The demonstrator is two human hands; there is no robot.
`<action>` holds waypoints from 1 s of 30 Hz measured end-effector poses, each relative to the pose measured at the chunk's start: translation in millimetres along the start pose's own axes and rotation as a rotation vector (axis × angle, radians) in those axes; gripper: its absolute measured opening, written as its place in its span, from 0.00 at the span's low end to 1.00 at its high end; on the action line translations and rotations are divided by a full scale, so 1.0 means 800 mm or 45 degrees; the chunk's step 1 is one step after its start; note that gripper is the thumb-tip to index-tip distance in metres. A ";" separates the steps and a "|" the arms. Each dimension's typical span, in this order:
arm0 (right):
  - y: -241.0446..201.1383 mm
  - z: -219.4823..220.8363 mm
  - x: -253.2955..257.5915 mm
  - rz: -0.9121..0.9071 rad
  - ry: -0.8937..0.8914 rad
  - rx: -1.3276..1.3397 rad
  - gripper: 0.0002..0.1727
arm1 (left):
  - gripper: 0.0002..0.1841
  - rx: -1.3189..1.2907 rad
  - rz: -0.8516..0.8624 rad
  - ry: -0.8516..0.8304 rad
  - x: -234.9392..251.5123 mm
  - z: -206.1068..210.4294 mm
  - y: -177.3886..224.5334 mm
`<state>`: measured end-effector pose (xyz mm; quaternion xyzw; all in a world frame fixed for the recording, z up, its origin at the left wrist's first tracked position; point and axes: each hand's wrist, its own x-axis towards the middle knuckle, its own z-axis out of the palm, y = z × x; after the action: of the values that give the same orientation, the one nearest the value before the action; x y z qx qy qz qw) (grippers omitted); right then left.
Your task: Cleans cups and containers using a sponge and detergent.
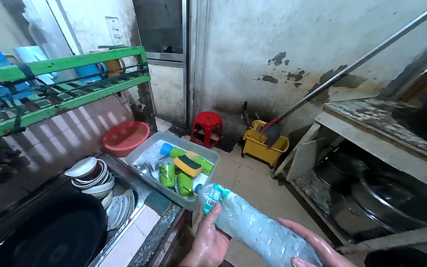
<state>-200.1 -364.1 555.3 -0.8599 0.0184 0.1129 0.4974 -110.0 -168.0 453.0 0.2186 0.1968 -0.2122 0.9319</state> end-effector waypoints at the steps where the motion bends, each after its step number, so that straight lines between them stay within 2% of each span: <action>1: 0.001 0.000 0.000 -0.003 0.000 0.003 0.41 | 0.15 0.009 0.008 0.007 0.000 0.001 0.001; 6: 0.008 0.001 0.004 -0.004 -0.020 0.046 0.41 | 0.14 0.025 0.043 0.042 0.000 -0.001 0.002; 10: 0.044 0.007 0.010 0.042 -0.077 0.321 0.42 | 0.17 0.152 0.109 0.071 0.004 -0.006 0.004; 14: 0.124 0.023 0.018 0.083 -0.169 0.906 0.45 | 0.31 0.406 0.219 0.070 0.000 -0.003 0.000; 16: 0.168 0.038 0.022 0.095 -0.166 1.241 0.40 | 0.41 0.584 0.238 0.036 -0.004 -0.005 -0.009; 19: 0.220 0.062 0.029 0.154 -0.045 1.336 0.36 | 0.50 0.872 0.214 -0.180 -0.013 -0.018 -0.024; 22: 0.276 0.079 0.029 0.235 0.207 1.266 0.27 | 0.42 1.200 0.084 -0.457 -0.019 -0.031 -0.030; 24: 0.323 0.088 0.022 0.334 0.324 1.175 0.23 | 0.38 1.290 -0.024 -0.526 -0.006 -0.053 -0.044; 27: 0.388 0.116 0.014 0.622 0.352 0.982 0.25 | 0.32 1.237 -0.343 -0.181 0.017 -0.094 -0.074; 30: 0.435 0.148 0.015 0.893 0.138 0.701 0.30 | 0.30 1.211 -0.431 0.122 0.049 -0.164 -0.106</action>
<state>-259.1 -436.7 199.3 -0.6418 0.3643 0.2204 0.6378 -153.9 -184.6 299.0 0.5934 0.1536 -0.4161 0.6717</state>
